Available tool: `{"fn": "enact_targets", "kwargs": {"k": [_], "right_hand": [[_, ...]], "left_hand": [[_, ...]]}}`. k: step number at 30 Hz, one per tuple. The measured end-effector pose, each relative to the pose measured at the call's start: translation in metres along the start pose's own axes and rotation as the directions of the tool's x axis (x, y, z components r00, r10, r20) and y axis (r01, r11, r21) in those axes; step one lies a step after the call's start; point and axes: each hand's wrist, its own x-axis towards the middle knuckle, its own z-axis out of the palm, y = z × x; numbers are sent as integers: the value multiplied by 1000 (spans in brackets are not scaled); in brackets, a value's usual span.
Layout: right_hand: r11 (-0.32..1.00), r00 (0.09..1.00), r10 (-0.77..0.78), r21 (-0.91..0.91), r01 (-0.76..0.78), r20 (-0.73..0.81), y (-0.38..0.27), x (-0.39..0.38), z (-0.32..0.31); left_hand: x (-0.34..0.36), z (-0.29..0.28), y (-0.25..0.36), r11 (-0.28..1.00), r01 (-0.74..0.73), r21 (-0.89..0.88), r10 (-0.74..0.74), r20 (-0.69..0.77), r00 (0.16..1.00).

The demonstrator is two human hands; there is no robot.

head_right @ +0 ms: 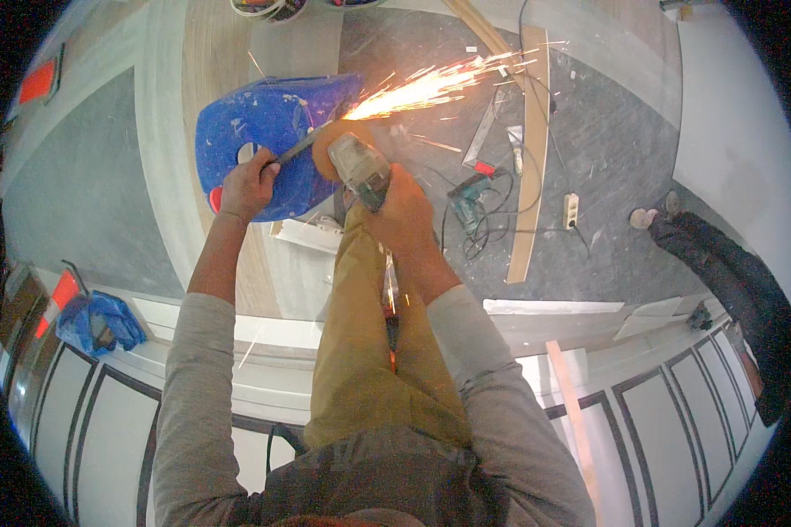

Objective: The person prepares an angle grinder by plugging it into a power strip and then uses it to grind the end of a metal rod held against a blue plastic base.

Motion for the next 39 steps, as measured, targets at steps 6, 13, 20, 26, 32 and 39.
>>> {"fn": "enact_targets", "kwargs": {"k": [6,13,20,26,32,39], "right_hand": [[997,996,63,-58,-59,66,-3,0,0],[997,998,62,-48,-61,24,1,-11,4],[996,996,89,17,-89,3,12,-23,2],[998,998,67,-17,-67,11,8,-16,2],[996,998,59,-72,-59,-6,5,-8,5],[998,996,20,-62,-26,-86,6,-3,2]], "left_hand": [[0,-1,3,1000,17,7,-17,2,1000],[1,-1,1,999,35,12,-36,23,999],[0,-4,4,998,48,36,-50,37,998],[0,-3,4,998,40,47,-41,23,999],[-1,-2,2,998,32,60,-33,19,999],[0,-2,5,1000,14,12,-14,2,1000]]}}
